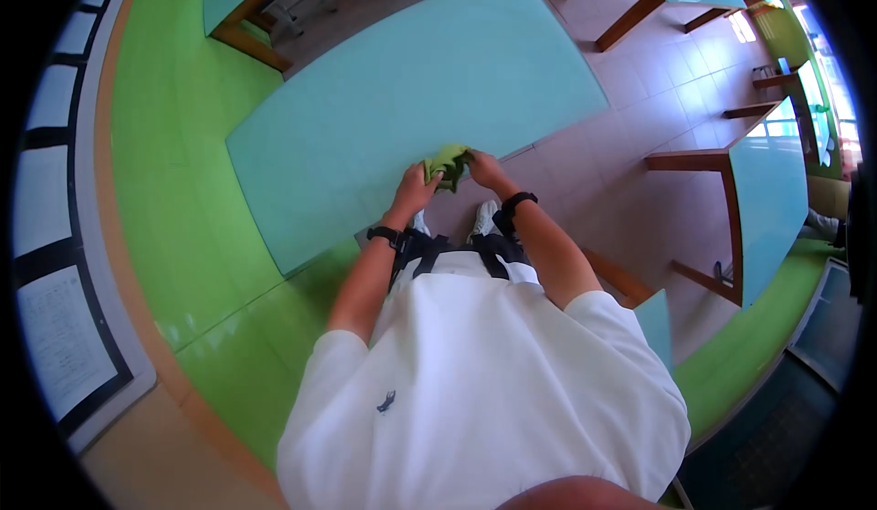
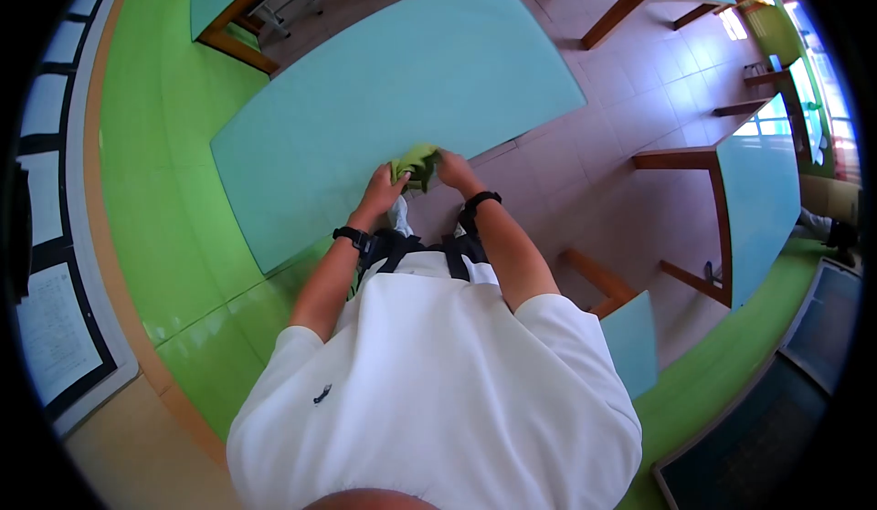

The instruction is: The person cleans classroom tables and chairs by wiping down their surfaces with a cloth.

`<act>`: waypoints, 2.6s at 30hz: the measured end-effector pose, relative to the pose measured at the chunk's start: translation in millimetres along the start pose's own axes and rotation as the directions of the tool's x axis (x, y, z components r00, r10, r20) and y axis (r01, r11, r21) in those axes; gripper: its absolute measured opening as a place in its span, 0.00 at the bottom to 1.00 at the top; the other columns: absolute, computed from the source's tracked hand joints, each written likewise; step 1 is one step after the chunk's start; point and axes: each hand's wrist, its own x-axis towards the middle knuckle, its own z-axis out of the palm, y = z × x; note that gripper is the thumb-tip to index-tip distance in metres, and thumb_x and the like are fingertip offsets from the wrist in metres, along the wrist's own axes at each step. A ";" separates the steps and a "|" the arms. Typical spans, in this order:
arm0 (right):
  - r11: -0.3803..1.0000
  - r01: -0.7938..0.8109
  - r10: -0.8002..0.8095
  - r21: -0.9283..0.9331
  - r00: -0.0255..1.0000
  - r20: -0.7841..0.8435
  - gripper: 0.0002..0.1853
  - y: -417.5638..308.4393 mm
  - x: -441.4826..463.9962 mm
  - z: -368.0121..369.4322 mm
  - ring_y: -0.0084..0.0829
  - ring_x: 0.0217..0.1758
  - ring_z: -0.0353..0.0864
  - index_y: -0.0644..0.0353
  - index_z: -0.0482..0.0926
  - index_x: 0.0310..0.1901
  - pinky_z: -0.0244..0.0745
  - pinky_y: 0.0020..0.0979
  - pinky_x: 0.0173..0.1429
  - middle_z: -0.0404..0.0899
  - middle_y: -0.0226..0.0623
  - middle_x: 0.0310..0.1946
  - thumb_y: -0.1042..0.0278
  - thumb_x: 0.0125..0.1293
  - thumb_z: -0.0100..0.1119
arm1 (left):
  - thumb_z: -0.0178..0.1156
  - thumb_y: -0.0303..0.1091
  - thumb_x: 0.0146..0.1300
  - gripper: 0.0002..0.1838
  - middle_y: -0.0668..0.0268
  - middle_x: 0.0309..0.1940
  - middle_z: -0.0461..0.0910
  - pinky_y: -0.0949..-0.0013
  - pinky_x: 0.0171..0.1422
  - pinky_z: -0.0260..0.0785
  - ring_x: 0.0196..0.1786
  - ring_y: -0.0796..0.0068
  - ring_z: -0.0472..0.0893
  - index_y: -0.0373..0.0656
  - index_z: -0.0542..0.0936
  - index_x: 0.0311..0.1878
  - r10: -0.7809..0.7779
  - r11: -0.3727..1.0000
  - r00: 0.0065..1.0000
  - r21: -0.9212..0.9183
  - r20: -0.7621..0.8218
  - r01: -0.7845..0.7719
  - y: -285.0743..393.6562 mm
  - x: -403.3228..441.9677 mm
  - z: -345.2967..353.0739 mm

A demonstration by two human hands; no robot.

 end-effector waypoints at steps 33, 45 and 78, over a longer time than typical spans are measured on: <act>0.749 -0.143 0.277 -0.647 0.955 0.110 0.37 -144.9 -22.6 80.9 0.44 0.52 0.80 0.50 0.58 0.70 0.77 0.44 0.49 0.77 0.44 0.53 0.63 0.56 0.57 | 0.57 0.39 0.56 0.39 0.36 0.68 0.55 0.47 0.70 0.57 0.72 0.40 0.55 0.44 0.59 0.72 0.203 0.867 0.970 0.436 0.135 -0.242 -112.4 -27.7 -21.2; 0.624 0.405 -0.152 -0.668 0.902 0.404 0.40 -172.4 9.1 254.2 0.61 0.71 0.56 0.61 0.59 0.68 0.66 0.50 0.66 0.59 0.63 0.65 0.53 0.57 0.60 | 0.61 0.33 0.52 0.29 0.44 0.58 0.70 0.51 0.66 0.60 0.60 0.43 0.68 0.36 0.70 0.59 0.340 0.924 0.927 0.126 0.156 -0.360 -205.4 -114.6 -114.7; 0.757 -0.428 0.399 -0.494 0.901 -0.169 0.41 172.9 62.0 -196.0 0.57 0.69 0.61 0.64 0.47 0.72 0.62 0.49 0.69 0.54 0.62 0.68 0.52 0.63 0.49 | 0.59 0.42 0.58 0.50 0.30 0.71 0.36 0.44 0.75 0.44 0.74 0.32 0.43 0.20 0.40 0.69 -0.814 0.503 0.538 0.199 -0.218 0.841 -146.1 4.0 -9.4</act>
